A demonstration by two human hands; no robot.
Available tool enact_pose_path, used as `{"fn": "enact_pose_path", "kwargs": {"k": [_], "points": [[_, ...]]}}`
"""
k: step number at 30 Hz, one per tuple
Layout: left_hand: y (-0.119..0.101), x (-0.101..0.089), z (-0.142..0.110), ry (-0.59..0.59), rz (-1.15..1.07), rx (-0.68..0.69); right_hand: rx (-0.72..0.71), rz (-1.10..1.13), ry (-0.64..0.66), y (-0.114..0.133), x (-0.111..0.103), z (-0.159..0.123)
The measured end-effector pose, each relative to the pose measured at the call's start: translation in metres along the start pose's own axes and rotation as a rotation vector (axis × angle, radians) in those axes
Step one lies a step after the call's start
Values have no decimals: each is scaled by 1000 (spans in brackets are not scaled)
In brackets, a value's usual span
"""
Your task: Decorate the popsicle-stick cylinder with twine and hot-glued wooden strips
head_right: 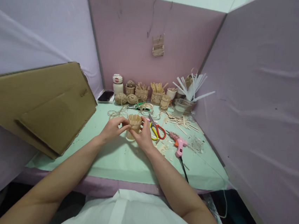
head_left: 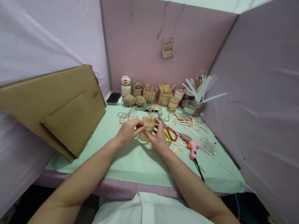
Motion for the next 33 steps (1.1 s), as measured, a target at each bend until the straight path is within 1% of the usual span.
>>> {"fn": "enact_pose_path", "kwargs": {"k": [6, 12, 16, 21, 26, 33], "points": [[-5, -8, 4, -40, -138, 25, 2, -15, -5, 2, -1, 1], [-5, -12, 5, -55, -172, -2, 12, -1, -2, 0, 0, 1], [-1, -10, 6, -49, -158, -21, 30, 19, 11, -2, 2, 1], [10, -6, 4, -29, -230, -106, 22, 9, 5, 0, 1, 0], [13, 4, 4, 88, -278, -97, 26, -2, 27, -1, 2, 1], [17, 4, 5, 69, -236, -101, 22, 42, 47, 2, 0, 3]]}}
Point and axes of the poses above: each hand's wrist, its own z-axis towards the middle knuckle, its own x-axis out of the palm, y = z × x, the point moved 8 cm from there along z, towards the middle knuckle, and after that the axes turned 10 degrees about z, right-handed, at the moved point
